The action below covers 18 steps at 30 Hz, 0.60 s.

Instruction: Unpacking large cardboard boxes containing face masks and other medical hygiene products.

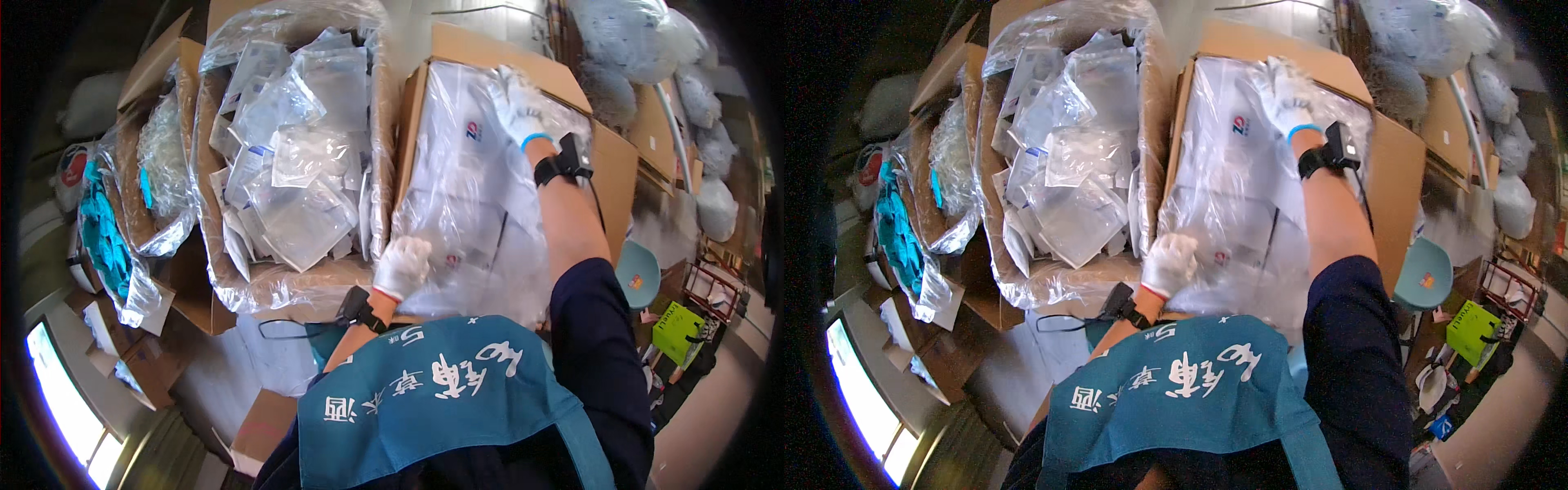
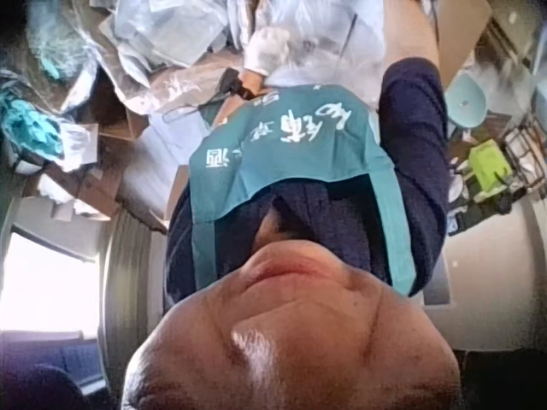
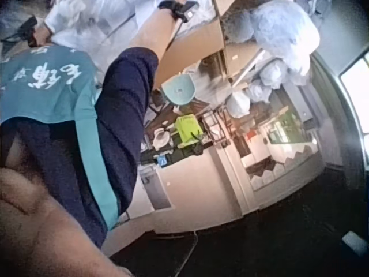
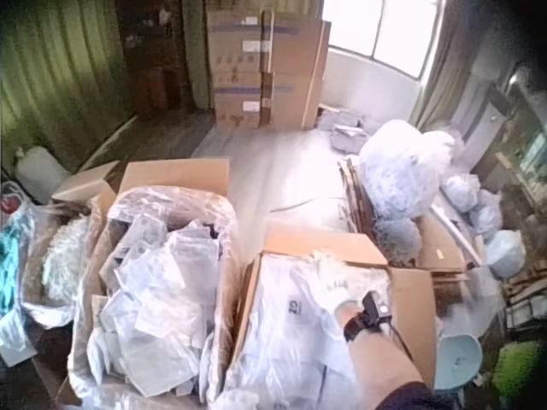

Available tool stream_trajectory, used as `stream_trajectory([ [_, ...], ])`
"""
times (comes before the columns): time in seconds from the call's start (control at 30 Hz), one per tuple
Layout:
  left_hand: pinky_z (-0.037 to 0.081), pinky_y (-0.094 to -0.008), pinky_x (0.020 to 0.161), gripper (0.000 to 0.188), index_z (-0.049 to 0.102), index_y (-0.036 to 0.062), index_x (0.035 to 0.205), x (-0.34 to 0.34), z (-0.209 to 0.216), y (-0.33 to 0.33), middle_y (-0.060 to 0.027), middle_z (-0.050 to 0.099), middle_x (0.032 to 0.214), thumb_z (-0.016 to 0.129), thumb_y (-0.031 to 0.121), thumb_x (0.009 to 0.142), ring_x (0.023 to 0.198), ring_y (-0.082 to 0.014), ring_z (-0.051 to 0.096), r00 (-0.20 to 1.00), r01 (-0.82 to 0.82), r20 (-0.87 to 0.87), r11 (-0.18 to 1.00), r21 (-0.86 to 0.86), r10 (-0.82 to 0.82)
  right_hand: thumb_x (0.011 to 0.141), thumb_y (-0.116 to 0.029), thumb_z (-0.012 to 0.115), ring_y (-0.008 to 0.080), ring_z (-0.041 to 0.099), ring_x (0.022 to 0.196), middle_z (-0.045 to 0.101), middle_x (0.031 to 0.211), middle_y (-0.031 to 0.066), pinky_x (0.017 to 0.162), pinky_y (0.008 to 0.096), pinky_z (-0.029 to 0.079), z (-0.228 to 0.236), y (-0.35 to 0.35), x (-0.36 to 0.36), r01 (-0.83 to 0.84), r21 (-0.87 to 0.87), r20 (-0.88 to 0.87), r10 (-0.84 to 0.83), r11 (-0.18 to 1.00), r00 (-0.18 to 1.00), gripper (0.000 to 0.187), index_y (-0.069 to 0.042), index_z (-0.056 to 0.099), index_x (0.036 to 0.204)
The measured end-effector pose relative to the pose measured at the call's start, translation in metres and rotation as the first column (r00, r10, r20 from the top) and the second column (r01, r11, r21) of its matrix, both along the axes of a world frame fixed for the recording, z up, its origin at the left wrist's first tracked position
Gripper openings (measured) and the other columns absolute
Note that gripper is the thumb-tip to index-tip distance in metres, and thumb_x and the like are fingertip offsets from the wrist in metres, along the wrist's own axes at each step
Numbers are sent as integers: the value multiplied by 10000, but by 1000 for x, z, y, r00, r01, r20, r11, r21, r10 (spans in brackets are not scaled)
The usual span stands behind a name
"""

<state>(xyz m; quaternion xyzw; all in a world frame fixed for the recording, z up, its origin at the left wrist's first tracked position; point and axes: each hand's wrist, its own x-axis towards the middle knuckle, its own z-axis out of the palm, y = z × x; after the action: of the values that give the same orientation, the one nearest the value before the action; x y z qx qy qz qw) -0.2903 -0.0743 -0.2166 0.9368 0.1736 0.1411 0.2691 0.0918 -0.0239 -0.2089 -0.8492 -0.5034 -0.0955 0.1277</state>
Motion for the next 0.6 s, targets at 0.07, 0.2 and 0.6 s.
stream_trajectory([
  [0.07, 450, -400, 766, 259, 533, 97, 936, 12, -2, 10, -82, 529, 854, 624, 127, 696, 852, -281, 535, 999, -30, 16, 999, 39, 30, 903, -481, 510, 352, 428, 1274, 449, 1382, 211, 1071, 429, 316, 6, -15, -27, 27, 49, -114, -21, 998, 993, 657, -49, 406, 1387],
  [0.2, 467, -436, 764, 142, 578, 74, 849, 26, 14, 15, -127, 580, 840, 602, 106, 712, 852, -322, 568, 991, -112, -84, 990, -90, 104, 800, -484, 656, 375, 425, 1279, 456, 1357, 257, 1050, 488, 331, 35, -80, -107, 87, 31, 7, -88, 996, 996, 853, -18, 321, 1432],
  [0.6, 506, -349, 671, 134, 668, 21, 738, -131, 33, 144, -126, 639, 802, 578, 107, 789, 757, -256, 625, 647, -763, -102, 638, -108, 756, 842, -185, 550, 205, 621, 705, 692, 807, 100, 665, 337, 497, 89, -289, 73, 865, 151, -313, -806, 479, 502, 211, -33, 695, 864],
])
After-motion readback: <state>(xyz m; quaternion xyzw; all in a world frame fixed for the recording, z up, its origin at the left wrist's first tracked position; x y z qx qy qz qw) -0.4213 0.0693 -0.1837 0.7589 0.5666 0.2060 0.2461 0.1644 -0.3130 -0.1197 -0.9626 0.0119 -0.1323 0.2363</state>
